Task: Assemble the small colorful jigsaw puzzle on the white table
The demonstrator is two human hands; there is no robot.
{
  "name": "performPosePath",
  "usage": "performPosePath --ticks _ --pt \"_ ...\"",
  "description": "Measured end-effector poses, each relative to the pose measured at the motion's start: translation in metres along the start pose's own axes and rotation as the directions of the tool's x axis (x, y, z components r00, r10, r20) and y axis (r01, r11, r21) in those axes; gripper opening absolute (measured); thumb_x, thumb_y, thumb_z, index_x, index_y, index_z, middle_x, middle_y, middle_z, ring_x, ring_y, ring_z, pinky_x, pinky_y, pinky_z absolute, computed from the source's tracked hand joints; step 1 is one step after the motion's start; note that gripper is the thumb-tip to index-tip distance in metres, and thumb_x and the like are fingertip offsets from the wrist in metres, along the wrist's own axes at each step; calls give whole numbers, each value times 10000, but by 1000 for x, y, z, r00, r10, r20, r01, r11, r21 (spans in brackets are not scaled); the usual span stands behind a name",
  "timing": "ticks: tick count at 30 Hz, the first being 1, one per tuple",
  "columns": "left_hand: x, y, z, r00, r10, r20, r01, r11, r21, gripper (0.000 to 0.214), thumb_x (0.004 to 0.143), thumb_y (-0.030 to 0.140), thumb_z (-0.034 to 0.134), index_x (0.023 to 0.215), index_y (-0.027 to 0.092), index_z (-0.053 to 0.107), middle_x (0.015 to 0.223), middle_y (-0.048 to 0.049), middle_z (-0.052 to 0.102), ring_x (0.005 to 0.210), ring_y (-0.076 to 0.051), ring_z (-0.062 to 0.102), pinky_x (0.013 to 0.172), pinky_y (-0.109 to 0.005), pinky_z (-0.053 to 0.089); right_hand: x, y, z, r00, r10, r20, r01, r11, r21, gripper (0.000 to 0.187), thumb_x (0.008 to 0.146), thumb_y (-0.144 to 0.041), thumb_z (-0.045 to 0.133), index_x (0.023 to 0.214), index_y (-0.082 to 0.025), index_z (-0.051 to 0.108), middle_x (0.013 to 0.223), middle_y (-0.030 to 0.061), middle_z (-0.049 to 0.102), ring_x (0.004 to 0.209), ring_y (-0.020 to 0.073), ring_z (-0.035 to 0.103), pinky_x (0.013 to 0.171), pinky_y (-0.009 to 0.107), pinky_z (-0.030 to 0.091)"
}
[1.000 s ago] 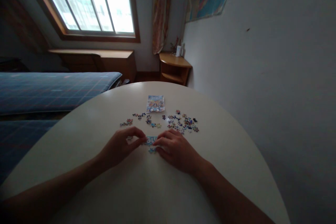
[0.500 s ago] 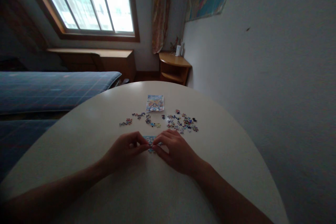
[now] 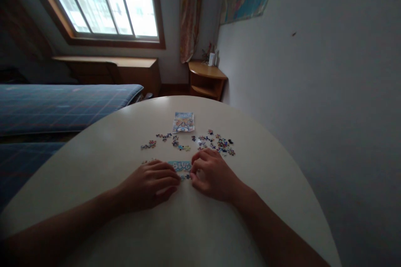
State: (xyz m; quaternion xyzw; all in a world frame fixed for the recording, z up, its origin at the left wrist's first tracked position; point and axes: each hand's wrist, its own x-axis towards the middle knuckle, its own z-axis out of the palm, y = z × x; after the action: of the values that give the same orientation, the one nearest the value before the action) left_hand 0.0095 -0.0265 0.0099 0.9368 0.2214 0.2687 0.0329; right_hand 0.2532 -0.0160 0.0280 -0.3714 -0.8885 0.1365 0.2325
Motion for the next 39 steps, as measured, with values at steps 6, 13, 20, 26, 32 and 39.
performPosePath --ticks 6,13,20,26,32,39 --pt "2 2 -7 997 22 73 -24 999 31 130 945 197 536 929 187 664 914 -16 751 837 -173 690 781 -329 499 0 2 3 1000 1 16 -1 1000 -15 18 834 -232 678 818 -224 676 1028 57 668 1043 233 586 1004 451 395" --pt "1 1 -8 995 25 96 -30 998 52 145 959 229 522 929 186 657 920 -20 753 817 -179 684 755 -332 502 0 2 1 1000 12 13 -12 1000 -27 27 836 -254 687 834 -227 681 1043 58 666 1054 233 589 1006 448 394" --pt "0 0 -10 993 33 116 -42 996 78 181 971 234 495 903 188 656 899 -18 754 776 -172 671 712 -320 507 -1 6 2 1000 18 12 -17 999 -31 27 826 -238 692 846 -229 677 1052 61 663 1062 236 587 1007 456 390" --pt "1 -1 -11 994 44 101 -53 995 82 199 969 226 485 888 194 663 892 -23 760 759 -163 683 691 -304 526 -1 6 1 1000 0 11 0 1000 -25 41 820 -232 700 858 -233 683 1058 62 666 1069 240 591 1008 459 389" --pt "0 1 -12 997 45 63 -47 998 29 176 949 192 508 900 196 677 911 -20 766 767 -160 702 676 -294 545 -1 5 -2 999 -9 33 9 1000 -27 49 813 -253 721 858 -248 701 1057 57 668 1059 235 605 993 439 411" --pt "-3 -13 -24 996 -81 -28 82 994 74 171 913 191 529 814 192 668 775 -21 733 680 -148 670 635 -271 533 -1 10 -2 1000 -15 -4 15 999 -38 33 844 -260 697 871 -243 695 1047 62 677 1060 236 617 988 446 428"
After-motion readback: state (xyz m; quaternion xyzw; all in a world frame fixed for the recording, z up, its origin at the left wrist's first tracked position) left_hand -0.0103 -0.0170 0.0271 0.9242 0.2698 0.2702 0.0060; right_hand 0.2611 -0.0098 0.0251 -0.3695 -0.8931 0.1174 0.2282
